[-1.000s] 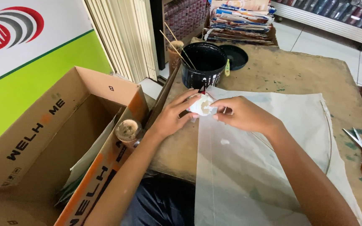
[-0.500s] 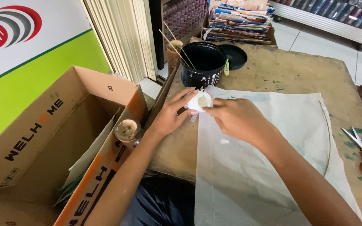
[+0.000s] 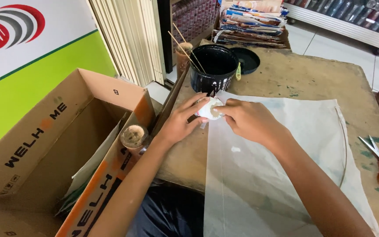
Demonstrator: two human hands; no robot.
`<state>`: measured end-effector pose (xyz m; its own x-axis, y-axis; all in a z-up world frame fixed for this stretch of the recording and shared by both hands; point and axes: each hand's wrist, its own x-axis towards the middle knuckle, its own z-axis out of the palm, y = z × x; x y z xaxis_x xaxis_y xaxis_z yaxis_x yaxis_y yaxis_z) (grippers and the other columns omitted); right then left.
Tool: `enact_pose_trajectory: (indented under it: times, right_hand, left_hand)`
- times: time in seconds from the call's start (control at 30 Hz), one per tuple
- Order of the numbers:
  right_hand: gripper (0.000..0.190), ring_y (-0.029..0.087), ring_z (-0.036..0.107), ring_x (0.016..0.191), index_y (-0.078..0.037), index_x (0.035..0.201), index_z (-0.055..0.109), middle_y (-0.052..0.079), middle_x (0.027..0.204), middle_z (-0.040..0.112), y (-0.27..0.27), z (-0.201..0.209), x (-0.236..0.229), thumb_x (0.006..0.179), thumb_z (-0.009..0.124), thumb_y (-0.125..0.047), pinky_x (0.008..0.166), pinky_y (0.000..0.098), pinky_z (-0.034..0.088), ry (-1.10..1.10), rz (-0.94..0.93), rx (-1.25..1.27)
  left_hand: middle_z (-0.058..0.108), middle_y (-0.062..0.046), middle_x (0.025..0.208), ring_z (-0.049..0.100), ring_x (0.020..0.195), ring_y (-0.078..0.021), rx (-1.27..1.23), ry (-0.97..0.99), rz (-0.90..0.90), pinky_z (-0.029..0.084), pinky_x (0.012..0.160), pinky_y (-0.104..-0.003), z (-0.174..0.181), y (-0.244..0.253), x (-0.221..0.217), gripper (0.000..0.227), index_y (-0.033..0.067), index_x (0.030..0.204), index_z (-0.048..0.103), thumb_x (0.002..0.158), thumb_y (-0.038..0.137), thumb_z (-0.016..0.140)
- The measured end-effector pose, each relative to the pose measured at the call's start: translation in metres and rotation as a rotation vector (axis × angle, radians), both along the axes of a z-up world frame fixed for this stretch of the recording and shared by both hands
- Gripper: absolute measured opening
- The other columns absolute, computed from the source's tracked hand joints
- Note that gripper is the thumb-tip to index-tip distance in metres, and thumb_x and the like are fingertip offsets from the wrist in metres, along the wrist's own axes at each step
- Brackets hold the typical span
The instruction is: Assembling a kite by cutting paper to size, applying glue to the edges, and folding the paper over a bamboo frame.
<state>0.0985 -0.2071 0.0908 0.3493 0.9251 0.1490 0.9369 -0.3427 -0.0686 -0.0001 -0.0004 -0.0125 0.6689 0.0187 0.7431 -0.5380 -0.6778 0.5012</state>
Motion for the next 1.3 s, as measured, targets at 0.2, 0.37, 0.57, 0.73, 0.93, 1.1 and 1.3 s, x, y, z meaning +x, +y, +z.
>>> enact_pose_trajectory:
  times: [0.2,0.37,0.57,0.73,0.93,1.1,1.3]
  right_hand:
    - [0.014,0.025,0.073,0.074,-0.02,0.103,0.07,0.0,0.094,0.072,0.012,0.004,-0.001,0.093,0.062,-0.014,0.061,0.0416,0.058,0.237,-0.018,0.12]
    - [0.032,0.021,0.07,0.068,-0.026,0.119,0.072,0.002,0.093,0.072,0.003,0.014,-0.007,0.092,0.062,-0.013,0.057,0.037,0.056,0.359,-0.085,0.172]
    - [0.041,0.021,0.068,0.063,-0.025,0.128,0.07,0.006,0.091,0.072,0.0,0.012,-0.002,0.091,0.062,-0.012,0.055,0.0349,0.055,0.439,-0.095,0.191]
    - [0.039,0.035,0.071,0.069,-0.017,0.128,0.069,0.016,0.092,0.075,0.0,0.008,-0.006,0.089,0.064,-0.017,0.059,0.045,0.056,0.446,-0.085,0.088]
    - [0.047,0.022,0.064,0.06,-0.018,0.138,0.064,0.012,0.087,0.073,0.007,0.008,-0.008,0.092,0.061,-0.016,0.056,0.0353,0.055,0.615,-0.087,0.077]
    - [0.046,0.017,0.06,0.057,-0.005,0.133,0.067,0.013,0.081,0.07,0.0,0.011,-0.007,0.088,0.066,-0.015,0.053,0.0301,0.055,0.965,-0.057,0.235]
    - [0.053,0.015,0.062,0.054,-0.003,0.141,0.06,0.014,0.082,0.071,-0.004,-0.001,0.007,0.089,0.065,-0.008,0.052,0.0294,0.056,0.994,0.005,0.321]
  left_hand:
    - [0.057,-0.022,0.142,0.057,0.132,-0.0379,-0.043,0.009,0.006,0.045,0.113,-0.052,-0.003,0.002,0.004,0.058,0.0068,0.145,0.056,0.091,0.011,0.076]
    - [0.058,-0.022,0.142,0.058,0.131,-0.0371,-0.057,0.009,0.012,0.046,0.113,-0.051,-0.002,0.002,0.001,0.057,0.0053,0.145,0.056,0.092,0.012,0.076]
    - [0.058,-0.022,0.141,0.059,0.13,-0.036,-0.044,-0.009,0.032,0.046,0.112,-0.05,-0.004,0.003,0.003,0.058,0.0043,0.145,0.056,0.091,0.013,0.077]
    - [0.058,-0.02,0.141,0.059,0.13,-0.0346,-0.029,-0.009,0.038,0.046,0.113,-0.05,-0.003,0.001,0.002,0.058,0.0057,0.144,0.056,0.09,0.012,0.078]
    - [0.059,-0.019,0.14,0.059,0.129,-0.0342,-0.028,-0.007,0.046,0.047,0.111,-0.049,-0.004,0.002,0.003,0.059,0.0082,0.143,0.058,0.089,0.013,0.079]
    - [0.06,-0.02,0.139,0.06,0.127,-0.0342,-0.058,-0.011,0.073,0.047,0.111,-0.048,-0.002,0.002,0.003,0.059,0.0056,0.142,0.058,0.088,0.014,0.08]
    - [0.061,-0.02,0.136,0.061,0.126,-0.0351,-0.044,-0.055,0.09,0.047,0.111,-0.049,-0.008,0.003,0.006,0.06,0.0047,0.141,0.059,0.087,0.014,0.082]
